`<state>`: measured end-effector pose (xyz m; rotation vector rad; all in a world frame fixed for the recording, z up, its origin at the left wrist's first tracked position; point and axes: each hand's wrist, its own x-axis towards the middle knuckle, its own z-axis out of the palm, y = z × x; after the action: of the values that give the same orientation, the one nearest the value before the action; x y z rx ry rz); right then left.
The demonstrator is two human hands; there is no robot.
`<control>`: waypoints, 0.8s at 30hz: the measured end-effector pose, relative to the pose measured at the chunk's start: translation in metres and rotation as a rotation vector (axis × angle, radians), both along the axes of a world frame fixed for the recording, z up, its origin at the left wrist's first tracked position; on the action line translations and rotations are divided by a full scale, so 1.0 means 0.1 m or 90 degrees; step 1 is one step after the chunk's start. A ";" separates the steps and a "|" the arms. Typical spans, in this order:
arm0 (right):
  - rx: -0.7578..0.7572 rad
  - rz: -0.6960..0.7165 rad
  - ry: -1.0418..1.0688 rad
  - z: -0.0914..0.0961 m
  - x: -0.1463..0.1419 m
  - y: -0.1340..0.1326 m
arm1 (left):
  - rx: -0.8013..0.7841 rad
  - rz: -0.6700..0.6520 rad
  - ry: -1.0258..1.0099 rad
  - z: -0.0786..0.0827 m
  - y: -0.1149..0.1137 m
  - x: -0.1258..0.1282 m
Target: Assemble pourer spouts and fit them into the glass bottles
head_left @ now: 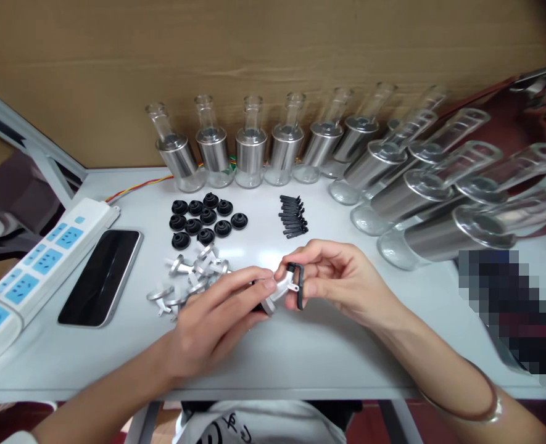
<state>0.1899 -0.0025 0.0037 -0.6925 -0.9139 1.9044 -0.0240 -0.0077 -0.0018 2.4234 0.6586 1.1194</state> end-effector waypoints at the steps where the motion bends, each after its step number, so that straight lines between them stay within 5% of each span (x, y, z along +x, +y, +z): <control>1: 0.002 0.004 0.005 -0.01 0.00 0.00 | -0.008 -0.004 -0.004 0.01 0.00 0.01; 24: 0.006 -0.067 0.004 -0.10 -0.07 0.01 | -0.036 0.015 0.003 0.02 0.00 0.00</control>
<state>0.1824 -0.0013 -0.0059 -0.7141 -0.8656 1.8072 -0.0235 -0.0082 -0.0002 2.3766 0.7122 1.0896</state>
